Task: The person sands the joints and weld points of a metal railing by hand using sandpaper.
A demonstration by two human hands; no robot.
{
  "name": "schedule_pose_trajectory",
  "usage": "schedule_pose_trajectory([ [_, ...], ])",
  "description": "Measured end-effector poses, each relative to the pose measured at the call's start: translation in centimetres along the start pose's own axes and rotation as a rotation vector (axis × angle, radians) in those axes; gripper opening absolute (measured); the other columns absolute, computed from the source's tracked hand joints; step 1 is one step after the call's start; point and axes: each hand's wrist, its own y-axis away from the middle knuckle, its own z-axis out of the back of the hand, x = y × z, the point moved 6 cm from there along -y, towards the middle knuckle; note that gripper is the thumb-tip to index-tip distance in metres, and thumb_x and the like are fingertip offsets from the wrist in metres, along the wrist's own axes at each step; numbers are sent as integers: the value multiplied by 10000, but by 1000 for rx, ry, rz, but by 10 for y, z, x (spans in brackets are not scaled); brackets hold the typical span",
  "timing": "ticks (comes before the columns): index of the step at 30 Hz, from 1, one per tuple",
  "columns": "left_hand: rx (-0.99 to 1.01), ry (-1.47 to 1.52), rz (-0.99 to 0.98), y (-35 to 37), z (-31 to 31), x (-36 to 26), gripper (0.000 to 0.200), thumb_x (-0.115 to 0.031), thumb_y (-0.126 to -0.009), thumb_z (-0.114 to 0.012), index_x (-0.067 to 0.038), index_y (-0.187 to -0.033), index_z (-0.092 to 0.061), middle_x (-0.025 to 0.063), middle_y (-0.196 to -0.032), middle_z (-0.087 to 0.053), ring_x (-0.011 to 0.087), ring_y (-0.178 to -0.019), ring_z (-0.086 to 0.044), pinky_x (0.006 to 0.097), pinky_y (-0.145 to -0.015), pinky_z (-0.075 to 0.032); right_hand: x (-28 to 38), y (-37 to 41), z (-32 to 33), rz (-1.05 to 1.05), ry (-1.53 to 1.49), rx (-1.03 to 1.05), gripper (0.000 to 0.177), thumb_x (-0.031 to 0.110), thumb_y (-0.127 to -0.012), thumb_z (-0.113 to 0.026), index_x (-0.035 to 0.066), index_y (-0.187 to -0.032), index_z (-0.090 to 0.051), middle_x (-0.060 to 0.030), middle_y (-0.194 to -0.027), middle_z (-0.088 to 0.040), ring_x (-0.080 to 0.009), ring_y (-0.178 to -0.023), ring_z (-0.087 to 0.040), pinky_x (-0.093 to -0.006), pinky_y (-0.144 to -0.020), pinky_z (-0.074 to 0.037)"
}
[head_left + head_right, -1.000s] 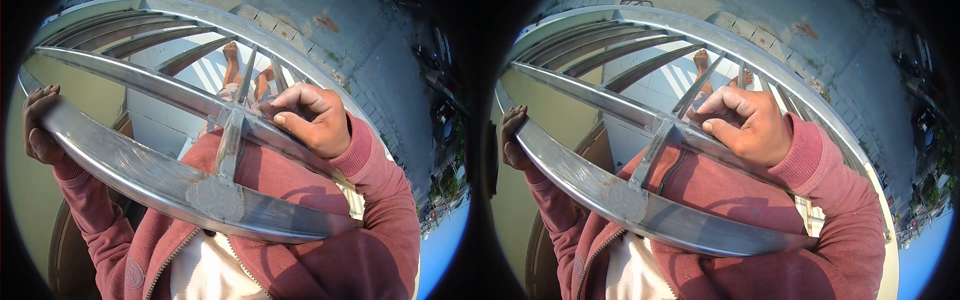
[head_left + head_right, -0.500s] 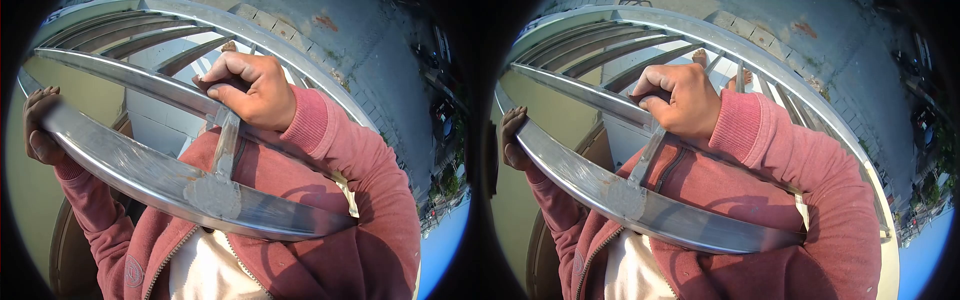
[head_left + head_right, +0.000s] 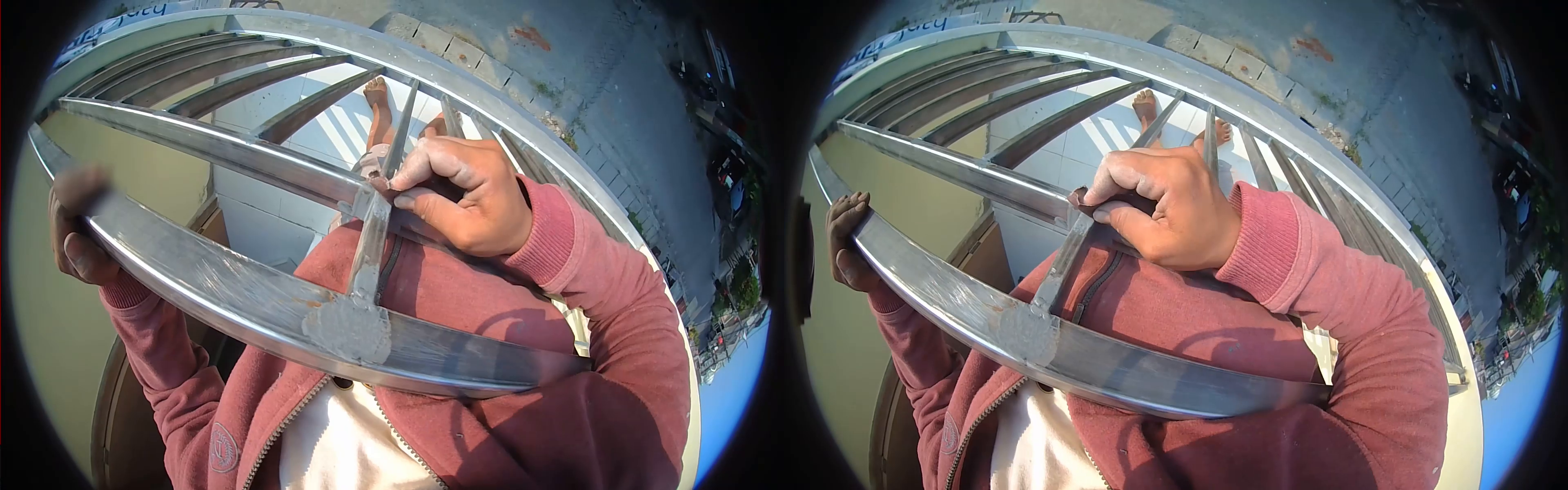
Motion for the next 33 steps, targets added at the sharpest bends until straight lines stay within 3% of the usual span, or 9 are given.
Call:
schedule_pose_trajectory([
  [4, -8, -40, 3, 0, -2, -3, 616, -428, -903, -258, 73, -833, -610, 201, -822, -646, 299, -823, -611, 432, -862, -394, -3, -23, -18, -4, 26, 3, 88, -50, -704, -602, -23, -788, -603, -124, -743, -652, -187, -676, -633, -279, -599, -485],
  [10, -17, -23, 5, 0, 1, 1, 618, -428, -902, -254, 68, -825, -614, 196, -817, -648, 295, -824, -612, 434, -871, -390, -2, -3, -4, 22, -54, -14, 84, -16, -712, -588, -12, -791, -617, -133, -762, -657, -196, -682, -639, -287, -613, -493],
  [14, -31, -2, 44, 2, -1, -1, 620, -434, -903, -253, 61, -826, -618, 186, -817, -651, 293, -828, -612, 430, -883, -383, -2, -23, -18, -35, 56, 68, 136, -91, -710, -594, -18, -822, -609, -123, -784, -657, -159, -783, -648, -253, -681, -496],
  [18, -22, -48, -8, -2, -2, -1, 627, -441, -904, -247, 58, -826, -618, 186, -818, -652, 289, -830, -612, 431, -899, -369, 28, -9, -14, 193, -37, 117, 131, -107, -710, -589, -26, -812, -600, -118, -776, -648, -192, -745, -655, -259, -639, -485],
  [22, 8, -11, 5, 2, 1, 1, 628, -444, -903, -252, 62, -831, -616, 194, -826, -650, 287, -831, -613, 438, -900, -363, -5, -16, -7, -13, -68, 111, 131, -114, -669, -557, -24, -760, -587, -135, -751, -653, -214, -734, -666, -280, -641, -509],
  [25, 8, -8, 35, 3, 1, 1, 626, -446, -902, -257, 64, -838, -615, 197, -832, -650, 285, -835, -613, 436, -900, -362, 29, -9, -12, 143, -142, 173, 142, -120, -664, -544, -25, -759, -591, -141, -765, -648, -202, -749, -666, -275, -659, -519],
  [29, 18, -8, 16, 2, 1, -1, 623, -441, -906, -258, 67, -847, -615, 198, -832, -649, 288, -838, -611, 433, -893, -369, -8, -13, -4, 3, -107, 103, 149, -127, -668, -542, -21, -758, -596, -125, -741, -647, -202, -721, -660, -269, -635, -509],
  [30, 9, -15, 11, 1, 0, -2, 622, -438, -908, -256, 67, -850, -615, 197, -832, -649, 288, -837, -611, 430, -889, -372, 5, -9, -4, 124, -49, 137, 151, -129, -678, -543, -18, -764, -600, -123, -739, -644, -186, -713, -654, -278, -623, -502],
  [33, 20, -8, 1, 1, 1, 1, 630, -443, -914, -251, 67, -849, -615, 194, -834, -650, 285, -837, -611, 425, -886, -378, 8, -5, -6, 87, -141, 166, 141, -111, -682, -566, -6, -767, -607, -113, -738, -644, -188, -701, -649, -275, -625, -495],
])
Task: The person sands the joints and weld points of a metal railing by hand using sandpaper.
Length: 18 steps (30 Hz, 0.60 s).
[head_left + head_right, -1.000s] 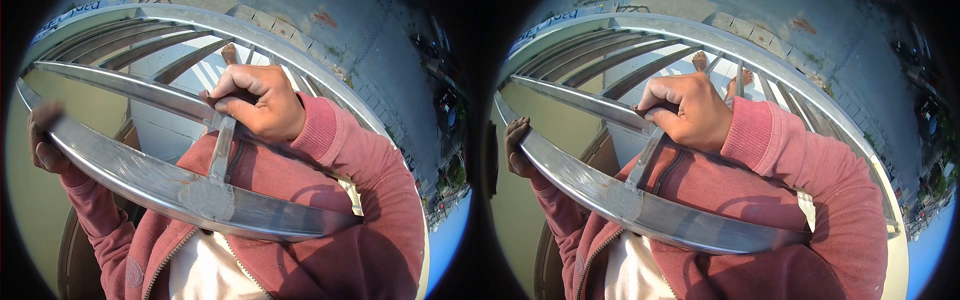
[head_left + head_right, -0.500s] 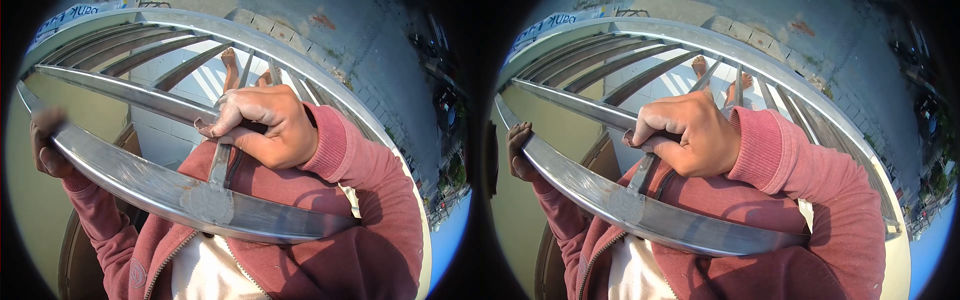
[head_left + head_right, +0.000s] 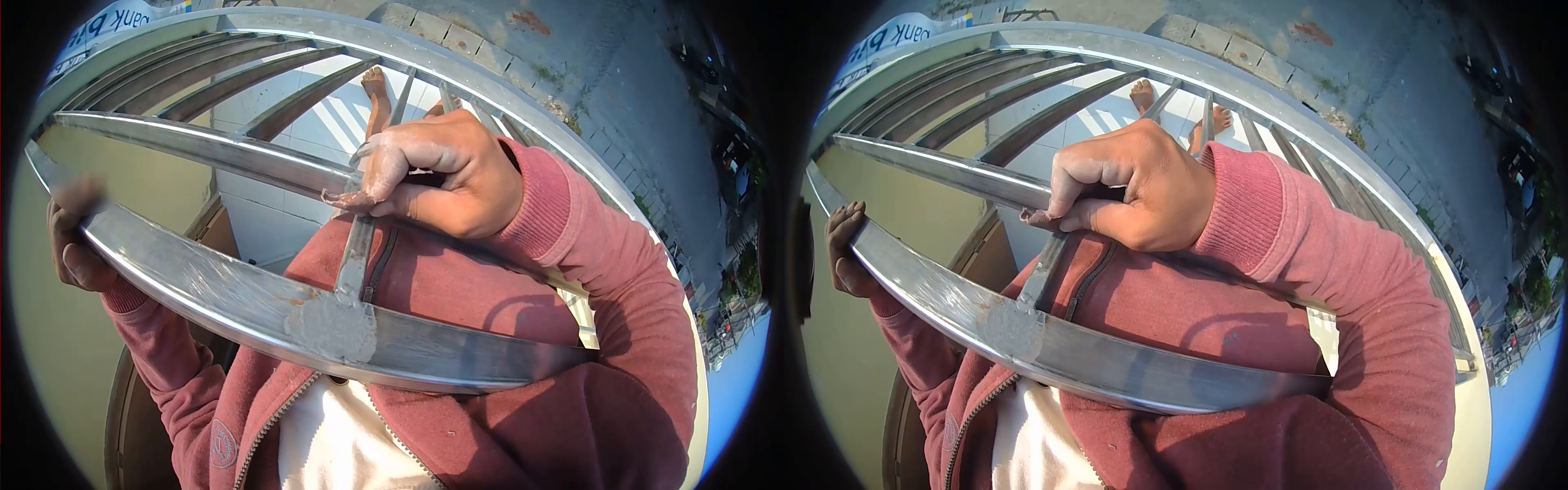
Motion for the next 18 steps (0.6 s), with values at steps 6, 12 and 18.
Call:
schedule_pose_trajectory([
  [6, 2, 11, 38, 2, 0, 1, 644, -460, -916, -249, 65, -855, -616, 191, -842, -650, 282, -852, -608, 420, -889, -378, 2, -2, 1, 61, -12, 84, 160, -136, -716, -596, 14, -770, -576, -89, -784, -650, -176, -775, -643, -257, -714, -494],
  [12, 19, 21, 29, 2, 0, 2, 650, -474, -918, -248, 58, -852, -616, 189, -853, -650, 281, -850, -607, 416, -886, -379, -28, 1, 10, -43, 36, 35, 122, -118, -746, -579, -9, -799, -590, -81, -841, -636, -126, -767, -615, -248, -665, -486],
  [18, 6, 14, 6, 1, 0, 0, 629, -457, -916, -259, 58, -843, -613, 196, -852, -649, 285, -843, -608, 417, -881, -380, -22, 0, 8, -29, 70, 27, 117, -97, -747, -610, 5, -802, -593, -64, -841, -643, -117, -751, -627, -227, -645, -470],
])
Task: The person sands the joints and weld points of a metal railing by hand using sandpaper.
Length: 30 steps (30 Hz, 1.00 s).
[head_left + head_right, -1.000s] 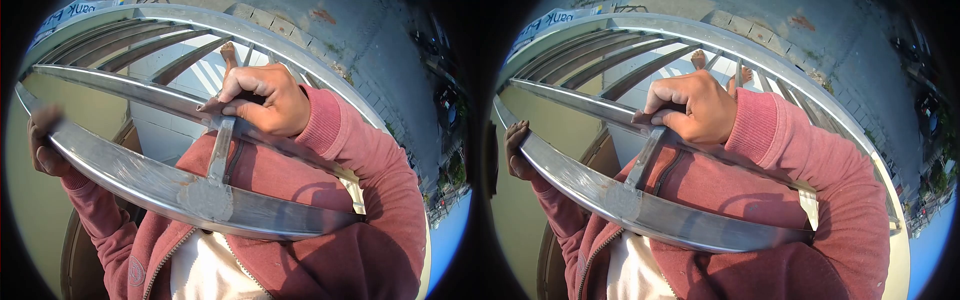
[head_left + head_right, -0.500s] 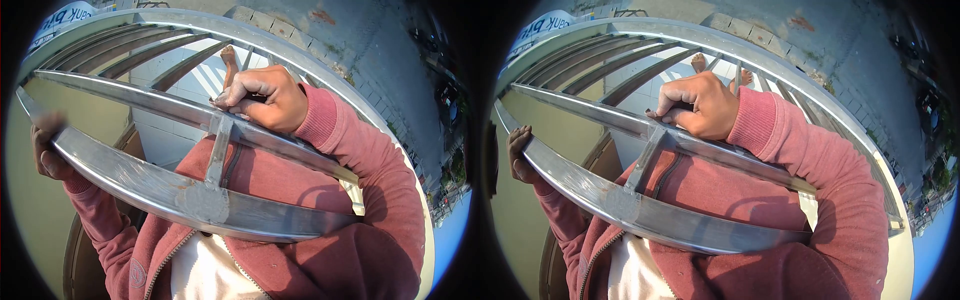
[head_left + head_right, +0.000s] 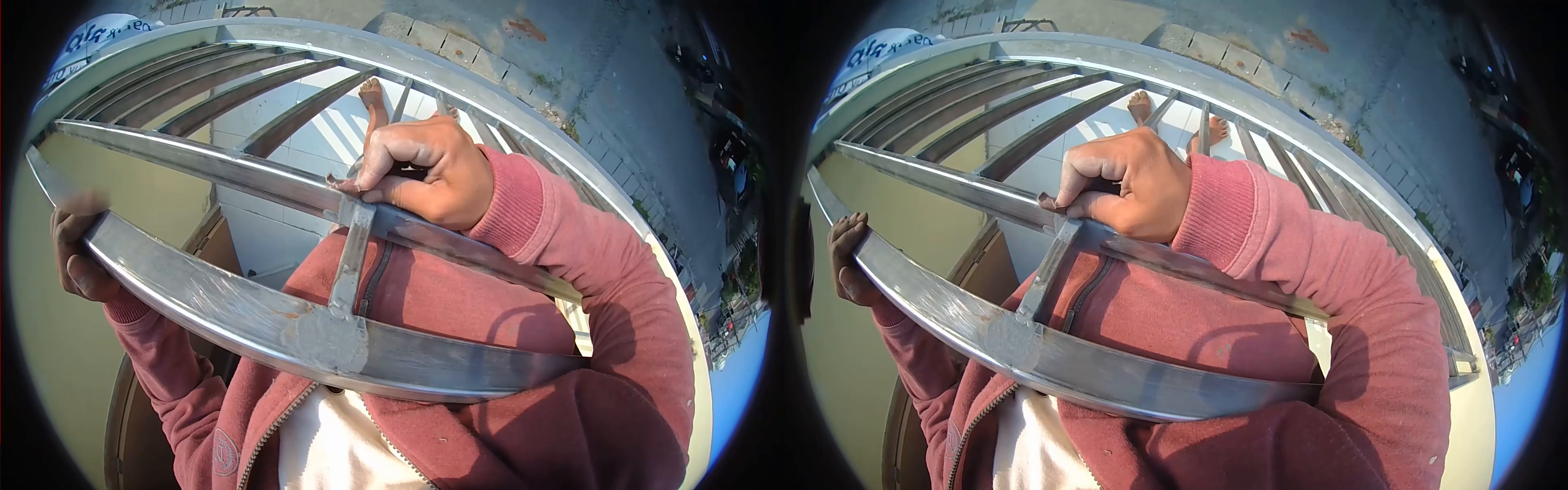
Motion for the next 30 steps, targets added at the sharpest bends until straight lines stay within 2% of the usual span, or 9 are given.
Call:
schedule_pose_trajectory([
  [1, 6, 5, 4, 0, -1, 2, 629, -457, -916, -259, 58, -843, -613, 196, -852, -649, 285, -843, -608, 417, -881, -380, 17, 0, -4, 66, -29, 37, 130, -119, -750, -584, -7, -816, -586, -72, -838, -637, -133, -778, -639, -225, -668, -487],
  [3, -3, 21, 10, 0, 0, 2, 622, -453, -914, -262, 56, -834, -612, 194, -846, -651, 284, -840, -609, 420, -882, -378, -5, 2, -4, -84, -198, -21, 145, -139, -756, -555, -14, -825, -581, -85, -831, -630, -159, -792, -646, -241, -695, -511],
  [5, -17, 11, 1, 0, 1, 0, 621, -452, -913, -261, 55, -833, -613, 191, -842, -652, 284, -842, -610, 422, -884, -377, -24, -4, 1, -233, -152, -93, 152, -146, -754, -528, -21, -820, -584, -93, -814, -633, -168, -769, -649, -249, -676, -520],
  [8, -16, 14, 3, -1, 0, 7, 619, -451, -910, -261, 52, -830, -613, 189, -836, -653, 283, -841, -611, 428, -886, -375, 22, -19, -17, 62, -11, -1, 122, -114, -706, -576, -23, -782, -604, -105, -767, -649, -159, -743, -653, -249, -657, -503],
  [14, -13, -37, 9, 0, 0, -2, 619, -446, -909, -259, 56, -834, -613, 192, -835, -652, 290, -839, -611, 434, -881, -378, 12, 13, 0, -231, -13, -72, 100, -111, -726, -556, -30, -783, -572, -147, -822, -659, -178, -833, -646, -279, -761, -501],
  [19, -21, 5, 3, 0, -2, 1, 621, -442, -911, -260, 65, -842, -613, 198, -833, -649, 293, -833, -609, 433, -869, -386, 0, -19, -13, -175, 175, -111, 92, -97, -748, -577, -49, -827, -573, -104, -823, -660, -151, -775, -641, -243, -697, -500],
  [24, -67, -35, -2, -3, -5, -8, 608, -418, -915, -257, 70, -827, -610, 198, -809, -643, 301, -809, -605, 427, -845, -406, 0, 20, 1, -290, -56, -100, 120, -107, -763, -557, -15, -837, -575, -90, -866, -633, -136, -820, -614, -247, -736, -477],
  [27, -134, -50, -7, -9, -8, -16, 585, -406, -897, -287, 72, -799, -610, 192, -774, -641, 301, -786, -606, 423, -824, -418, 13, 15, 3, -258, 87, -83, 126, -85, -740, -544, -37, -842, -599, -103, -811, -645, -150, -802, -628, -269, -724, -498],
  [30, -173, -45, 0, -13, -9, -20, 547, -397, -841, -335, 63, -733, -611, 187, -724, -629, 300, -754, -602, 404, -775, -429, 55, -3, -20, 33, -147, 37, 156, -104, -720, -560, -18, -840, -608, -105, -793, -635, -176, -766, -632, -270, -679, -489],
])
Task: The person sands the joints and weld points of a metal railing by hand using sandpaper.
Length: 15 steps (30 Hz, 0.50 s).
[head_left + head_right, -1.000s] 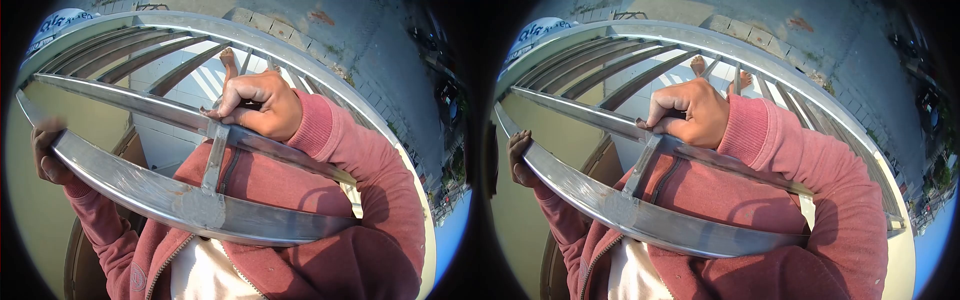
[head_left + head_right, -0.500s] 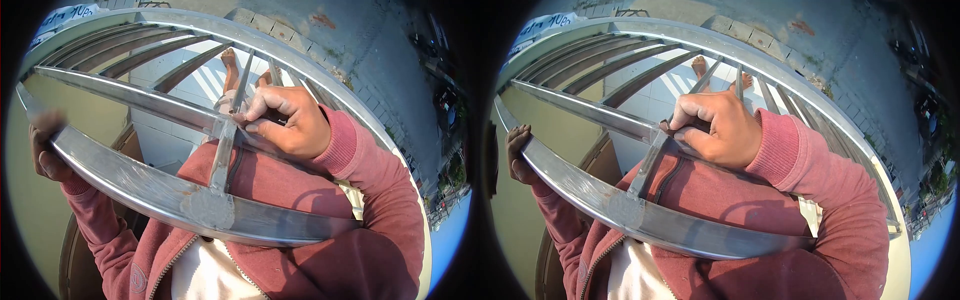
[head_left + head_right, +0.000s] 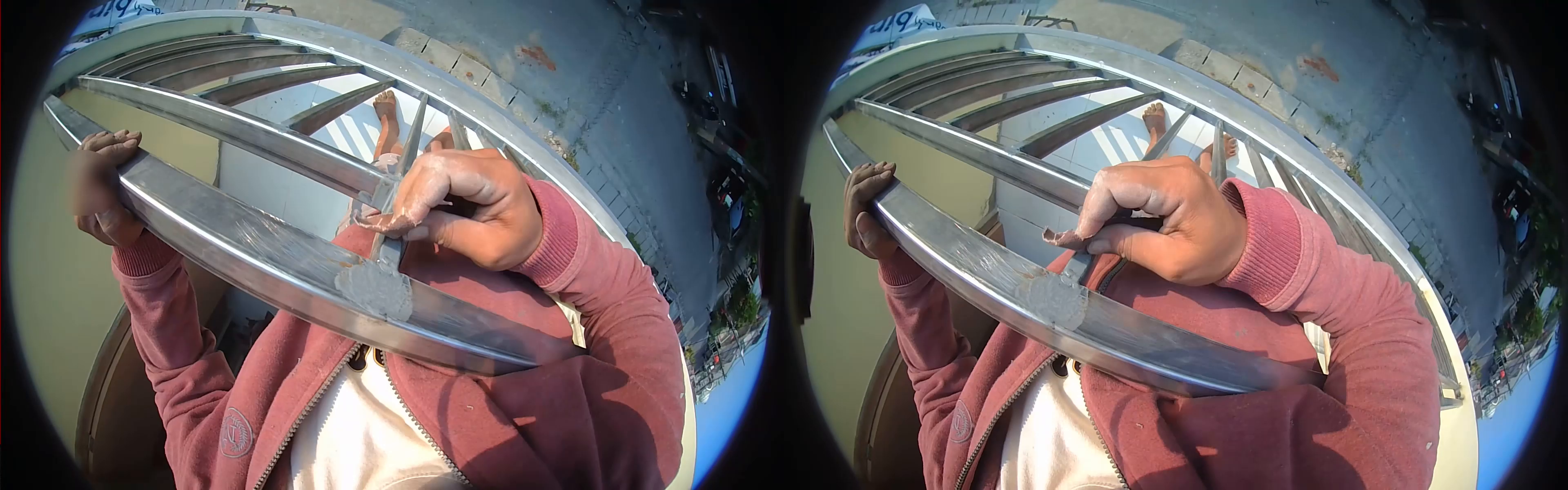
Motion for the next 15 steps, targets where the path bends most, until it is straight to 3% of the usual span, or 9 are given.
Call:
schedule_pose_trajectory([
  [1, -7, -8, -7, -2, 0, -2, 547, -397, -841, -335, 63, -733, -611, 187, -724, -629, 300, -754, -602, 404, -775, -429, 20, -8, -11, 136, -64, 65, 155, -105, -709, -566, -13, -827, -608, -108, -787, -632, -190, -755, -635, -271, -669, -487],
  [5, -44, -8, 22, -8, -4, -13, 529, -394, -836, -347, 54, -719, -605, 182, -698, -614, 289, -721, -593, 377, -751, -432, 45, -13, -18, 223, -113, 165, 152, -100, -684, -578, -11, -804, -606, -117, -786, -636, -219, -751, -638, -277, -664, -487],
  [7, -36, -5, 35, -9, -3, -15, 507, -380, -824, -360, 55, -705, -594, 175, -687, -607, 286, -704, -585, 374, -738, -434, 43, 0, -9, 46, -48, 229, 152, -70, -669, -607, -1, -805, -611, -110, -784, -645, -221, -751, -641, -284, -666, -489],
  [9, -42, 5, 29, -10, -3, -16, 496, -374, -818, -367, 54, -697, -587, 171, -682, -602, 282, -694, -580, 371, -722, -438, 43, -6, -14, 71, -42, 221, 147, -51, -663, -617, 3, -799, -605, -112, -779, -650, -229, -743, -642, -290, -669, -492],
  [12, -40, -1, 35, -10, -4, -20, 500, -379, -821, -366, 52, -698, -589, 174, -689, -602, 279, -694, -581, 367, -712, -439, 28, -39, -31, 83, 17, 53, 105, -74, -720, -608, -29, -803, -562, -100, -779, -632, -176, -743, -628, -262, -674, -471],
  [13, -30, -1, 44, -9, -4, -18, 502, -381, -822, -367, 52, -698, -589, 172, -685, -601, 279, -694, -581, 367, -711, -440, 24, -42, -32, -106, -25, 85, 109, -70, -729, -617, -27, -808, -554, -98, -785, -628, -160, -750, -622, -260, -671, -464],
  [15, -17, -4, 51, -11, -3, -16, 504, -384, -822, -367, 51, -698, -590, 170, -681, -601, 279, -694, -580, 366, -710, -440, 34, -23, -23, -183, 6, 98, 91, -55, -734, -622, -19, -766, -546, -83, -748, -613, -150, -710, -606, -259, -694, -473],
])
